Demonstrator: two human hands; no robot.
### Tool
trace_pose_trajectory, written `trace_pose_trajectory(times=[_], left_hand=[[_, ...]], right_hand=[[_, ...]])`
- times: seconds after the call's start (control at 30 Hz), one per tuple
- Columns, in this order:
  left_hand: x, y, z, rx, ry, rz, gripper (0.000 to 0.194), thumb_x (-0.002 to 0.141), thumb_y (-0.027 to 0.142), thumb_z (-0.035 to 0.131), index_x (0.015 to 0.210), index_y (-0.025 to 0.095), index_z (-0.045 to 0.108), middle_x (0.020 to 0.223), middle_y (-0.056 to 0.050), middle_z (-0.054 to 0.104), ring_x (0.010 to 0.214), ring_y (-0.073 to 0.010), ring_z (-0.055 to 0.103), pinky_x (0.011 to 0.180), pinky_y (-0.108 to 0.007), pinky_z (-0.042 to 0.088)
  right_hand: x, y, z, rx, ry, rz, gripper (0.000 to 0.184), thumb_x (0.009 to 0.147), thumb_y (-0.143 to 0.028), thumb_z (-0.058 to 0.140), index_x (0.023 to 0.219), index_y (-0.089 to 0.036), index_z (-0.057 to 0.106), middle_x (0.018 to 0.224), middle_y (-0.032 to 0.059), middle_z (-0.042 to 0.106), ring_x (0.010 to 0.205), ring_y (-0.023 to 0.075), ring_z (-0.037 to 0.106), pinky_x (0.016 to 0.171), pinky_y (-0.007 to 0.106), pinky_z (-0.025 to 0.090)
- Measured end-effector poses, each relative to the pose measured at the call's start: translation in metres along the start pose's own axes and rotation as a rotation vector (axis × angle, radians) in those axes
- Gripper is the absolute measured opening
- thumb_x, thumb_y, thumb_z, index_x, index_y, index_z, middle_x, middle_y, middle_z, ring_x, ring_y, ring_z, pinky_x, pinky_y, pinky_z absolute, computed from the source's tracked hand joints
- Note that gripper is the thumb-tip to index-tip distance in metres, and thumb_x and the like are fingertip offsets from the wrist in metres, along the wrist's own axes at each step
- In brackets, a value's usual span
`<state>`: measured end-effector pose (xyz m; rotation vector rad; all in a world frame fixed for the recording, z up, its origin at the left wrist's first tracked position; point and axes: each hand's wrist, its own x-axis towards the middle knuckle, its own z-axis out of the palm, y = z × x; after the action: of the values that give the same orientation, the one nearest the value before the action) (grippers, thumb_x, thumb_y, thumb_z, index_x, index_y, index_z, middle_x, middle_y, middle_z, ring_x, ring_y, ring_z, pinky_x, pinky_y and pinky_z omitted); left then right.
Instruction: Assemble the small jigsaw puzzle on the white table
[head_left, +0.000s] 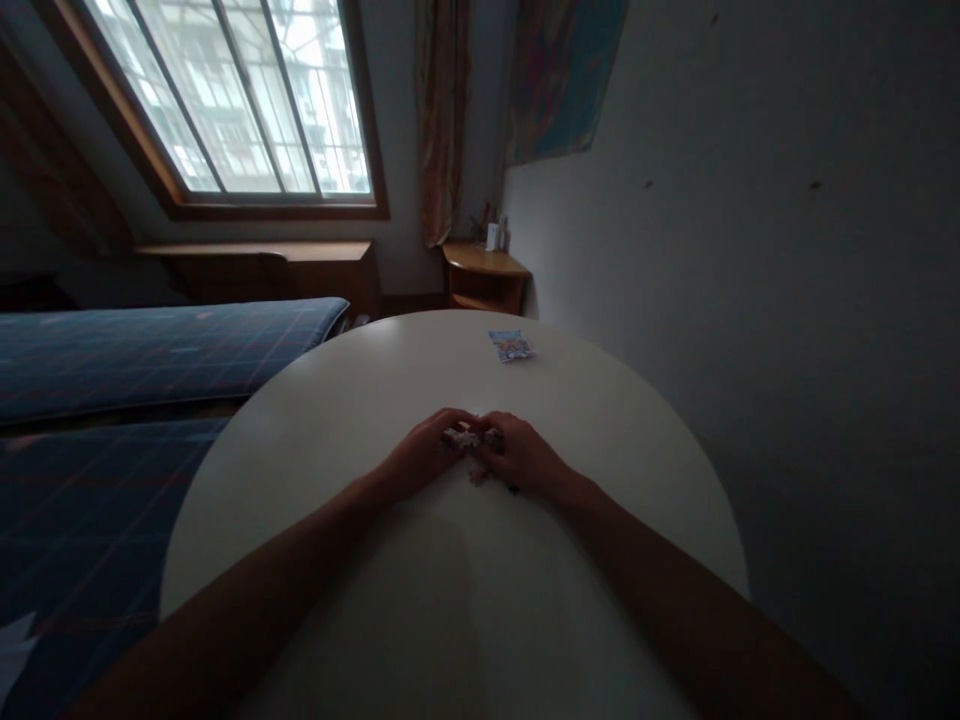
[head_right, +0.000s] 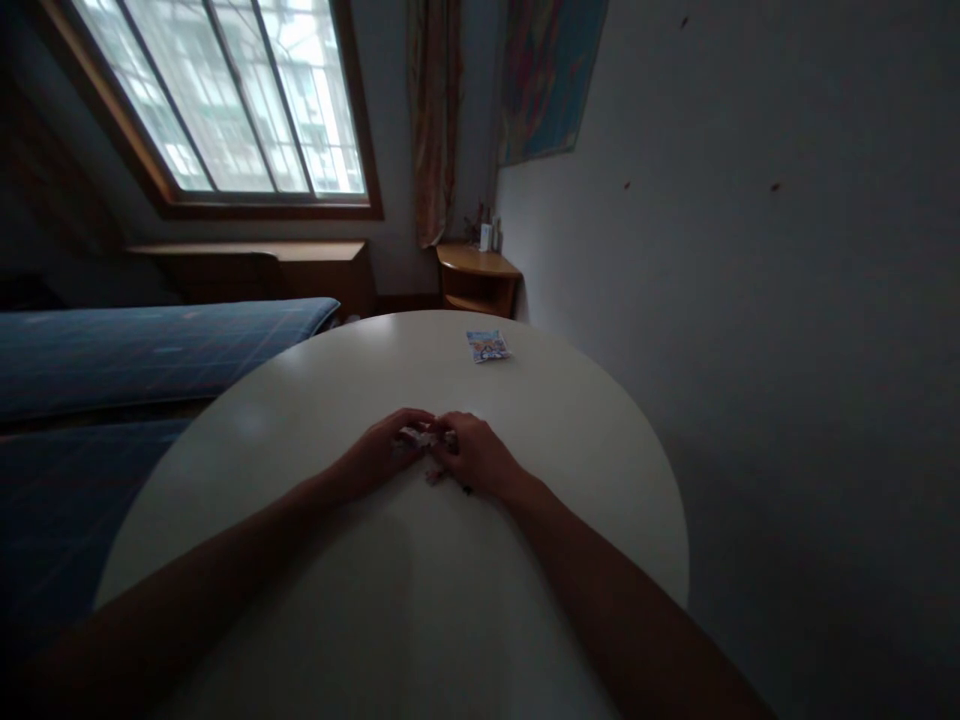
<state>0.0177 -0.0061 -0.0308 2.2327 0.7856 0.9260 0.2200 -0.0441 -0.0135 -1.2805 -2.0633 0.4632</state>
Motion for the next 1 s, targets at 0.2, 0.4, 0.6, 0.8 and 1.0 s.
trace_pose_trajectory(times=[0.2,0.4,0.6,0.8,1.0], left_hand=[[0.001,-0.001,-0.003,0.023,0.018,-0.060,0.027,0.087,0.022,0.061,0.114,0.022,0.060,0.098,-0.003,0.074,0.090,-0.0183,0.070,0.086,-0.034,0.055],[0.002,0.007,-0.004,0.002,0.063,-0.090,0.014,0.089,0.028,0.059,0.098,0.019,0.065,0.093,-0.004,0.074,0.083,-0.0170,0.070,0.080,-0.032,0.057],[0.001,0.014,0.000,-0.040,0.084,-0.109,0.020,0.090,0.032,0.059,0.102,0.017,0.062,0.091,-0.006,0.073,0.082,-0.0178,0.069,0.077,-0.032,0.057],[0.002,0.014,0.002,-0.071,0.082,-0.130,0.017,0.089,0.031,0.059,0.095,0.016,0.063,0.088,-0.006,0.073,0.080,-0.0174,0.069,0.076,-0.032,0.057],[0.002,0.015,0.003,-0.015,0.111,-0.168,0.018,0.088,0.031,0.058,0.096,0.017,0.065,0.086,-0.005,0.073,0.078,-0.0175,0.069,0.074,-0.031,0.057]], right_hand=[[0.002,0.000,0.001,0.185,0.032,0.070,0.013,0.089,-0.025,0.061,0.099,-0.019,0.068,0.092,0.0063,0.073,0.082,0.0178,0.068,0.076,0.031,0.053],[0.003,-0.004,-0.003,0.227,0.100,0.105,0.012,0.089,-0.023,0.059,0.098,-0.019,0.068,0.087,0.0041,0.074,0.080,0.0164,0.069,0.076,0.030,0.053],[0.003,-0.011,-0.004,0.245,0.135,0.154,0.009,0.086,-0.024,0.063,0.090,-0.017,0.067,0.080,0.0039,0.073,0.074,0.0163,0.068,0.071,0.028,0.052],[0.004,-0.011,-0.002,0.283,0.118,0.140,0.017,0.089,-0.033,0.061,0.089,-0.018,0.068,0.081,0.0040,0.073,0.074,0.0162,0.067,0.070,0.028,0.051],[0.004,-0.015,-0.005,0.154,0.233,0.113,0.011,0.087,-0.030,0.063,0.087,-0.019,0.068,0.081,0.0039,0.073,0.075,0.0173,0.068,0.071,0.028,0.051]])
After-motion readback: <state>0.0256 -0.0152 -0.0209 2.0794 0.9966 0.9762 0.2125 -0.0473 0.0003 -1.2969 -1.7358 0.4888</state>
